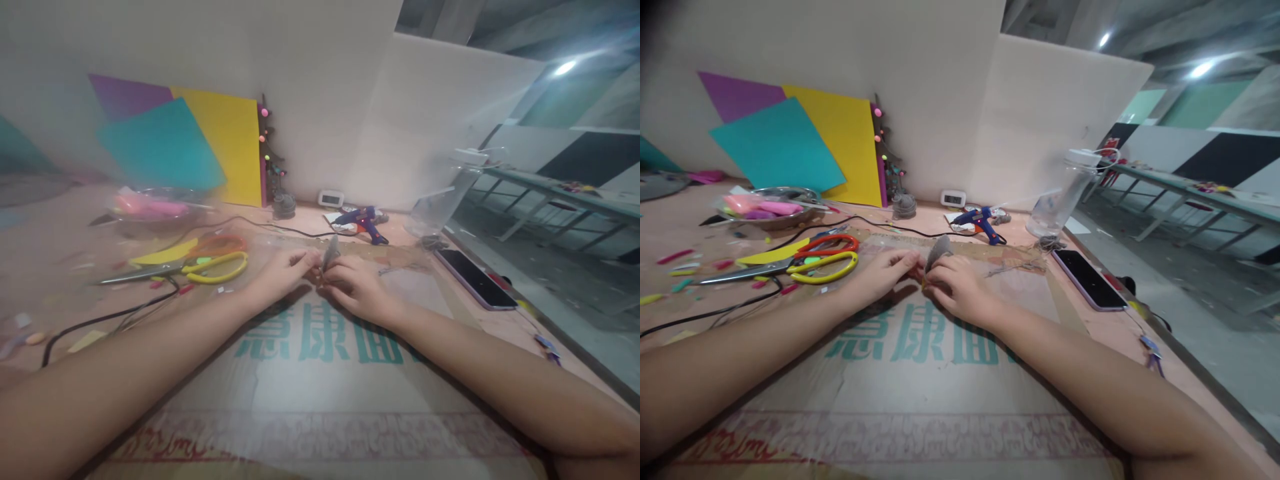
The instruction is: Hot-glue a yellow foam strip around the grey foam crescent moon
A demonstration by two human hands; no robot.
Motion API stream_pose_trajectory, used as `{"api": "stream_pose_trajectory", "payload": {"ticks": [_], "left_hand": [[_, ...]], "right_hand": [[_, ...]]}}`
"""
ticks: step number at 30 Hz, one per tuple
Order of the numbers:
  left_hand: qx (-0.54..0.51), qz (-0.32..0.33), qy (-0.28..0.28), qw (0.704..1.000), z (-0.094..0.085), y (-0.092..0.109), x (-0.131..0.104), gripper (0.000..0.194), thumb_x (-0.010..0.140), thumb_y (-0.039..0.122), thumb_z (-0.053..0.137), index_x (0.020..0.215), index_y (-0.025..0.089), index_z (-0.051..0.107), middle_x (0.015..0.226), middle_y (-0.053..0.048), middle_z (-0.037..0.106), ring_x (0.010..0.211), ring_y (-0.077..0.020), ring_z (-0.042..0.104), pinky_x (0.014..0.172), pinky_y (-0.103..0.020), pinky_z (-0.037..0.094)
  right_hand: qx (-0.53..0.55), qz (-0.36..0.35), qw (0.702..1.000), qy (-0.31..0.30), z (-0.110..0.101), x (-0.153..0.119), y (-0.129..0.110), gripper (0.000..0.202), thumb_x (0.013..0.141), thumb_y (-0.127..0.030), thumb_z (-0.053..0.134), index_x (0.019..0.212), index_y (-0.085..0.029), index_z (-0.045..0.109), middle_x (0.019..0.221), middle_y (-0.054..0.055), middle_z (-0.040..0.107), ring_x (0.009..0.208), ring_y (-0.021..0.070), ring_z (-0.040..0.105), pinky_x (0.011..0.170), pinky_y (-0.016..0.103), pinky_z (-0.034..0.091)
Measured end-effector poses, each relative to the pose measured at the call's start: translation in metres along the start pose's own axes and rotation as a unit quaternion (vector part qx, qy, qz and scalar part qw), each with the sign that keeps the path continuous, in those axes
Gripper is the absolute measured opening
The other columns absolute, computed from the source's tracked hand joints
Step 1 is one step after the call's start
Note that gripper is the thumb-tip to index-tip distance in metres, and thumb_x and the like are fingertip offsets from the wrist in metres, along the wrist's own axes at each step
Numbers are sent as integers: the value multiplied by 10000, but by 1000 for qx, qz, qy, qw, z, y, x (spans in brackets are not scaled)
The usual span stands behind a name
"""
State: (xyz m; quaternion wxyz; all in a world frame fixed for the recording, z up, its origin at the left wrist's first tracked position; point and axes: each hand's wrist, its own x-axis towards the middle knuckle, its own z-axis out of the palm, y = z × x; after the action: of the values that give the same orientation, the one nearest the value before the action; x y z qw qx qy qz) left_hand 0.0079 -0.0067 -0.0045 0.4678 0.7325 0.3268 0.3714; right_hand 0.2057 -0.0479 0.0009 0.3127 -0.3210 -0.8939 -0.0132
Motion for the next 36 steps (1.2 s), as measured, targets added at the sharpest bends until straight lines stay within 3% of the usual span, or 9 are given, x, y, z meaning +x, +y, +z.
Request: {"api": "stream_pose_trajectory", "payload": {"ticks": [4, 11, 15, 23, 27, 31, 36], "left_hand": [[58, -6, 35, 998, 0, 5, 0, 407, 871, 526, 504, 710, 162, 590, 684, -14, 638, 687, -162, 601, 679, -271, 453], [69, -12, 67, 995, 2, 4, 0, 241, 840, 397, 562, 784, 164, 589, 713, 8, 622, 685, -147, 585, 649, -256, 433], [8, -24, 87, 996, -1, -3, 3, 200, 821, 356, 573, 877, 165, 586, 724, 10, 637, 670, -148, 609, 648, -263, 461], [-116, -33, 101, 988, -4, -5, 5, 275, 798, 382, 632, 959, 178, 542, 778, -9, 679, 724, -163, 662, 693, -284, 506], [-130, -20, 81, 988, -3, -5, 4, 303, 782, 389, 644, 967, 173, 541, 797, -12, 675, 733, -163, 658, 712, -293, 507], [-112, -24, 73, 991, -2, 0, 4, 289, 776, 373, 634, 955, 161, 552, 779, -8, 657, 705, -152, 630, 662, -264, 486], [-40, -11, 76, 996, -4, 9, 1, 201, 776, 360, 613, 769, 160, 598, 678, 15, 602, 669, -146, 567, 645, -247, 444]], "right_hand": [[-10, -28, 999, -40, 1, 0, -2, 113, 918, -230, 542, 881, -185, 638, 975, 101, 644, 909, 205, 568, 807, 367, 451], [-20, -51, 997, -58, -2, 0, -7, 132, 928, -248, 524, 905, -182, 637, 991, 103, 631, 947, 212, 554, 856, 385, 447], [3, -18, 999, -26, -4, 0, -8, 159, 926, -318, 552, 939, -177, 625, 1000, 101, 637, 959, 216, 563, 873, 380, 439], [51, 167, 983, 48, -3, 3, 5, 263, 984, -293, 416, 859, -178, 617, 865, 68, 654, 849, 199, 600, 799, 344, 450], [71, 157, 984, 46, 0, 3, 7, 175, 943, -291, 512, 903, -185, 645, 907, 64, 683, 887, 198, 618, 834, 343, 457], [58, 135, 989, 34, 2, 1, 9, 119, 900, -253, 572, 815, -191, 627, 830, 44, 681, 827, 192, 617, 807, 351, 454], [53, 143, 988, 17, 0, 0, 9, 150, 923, -241, 519, 800, -194, 591, 813, 42, 665, 808, 189, 604, 782, 343, 452]]}}
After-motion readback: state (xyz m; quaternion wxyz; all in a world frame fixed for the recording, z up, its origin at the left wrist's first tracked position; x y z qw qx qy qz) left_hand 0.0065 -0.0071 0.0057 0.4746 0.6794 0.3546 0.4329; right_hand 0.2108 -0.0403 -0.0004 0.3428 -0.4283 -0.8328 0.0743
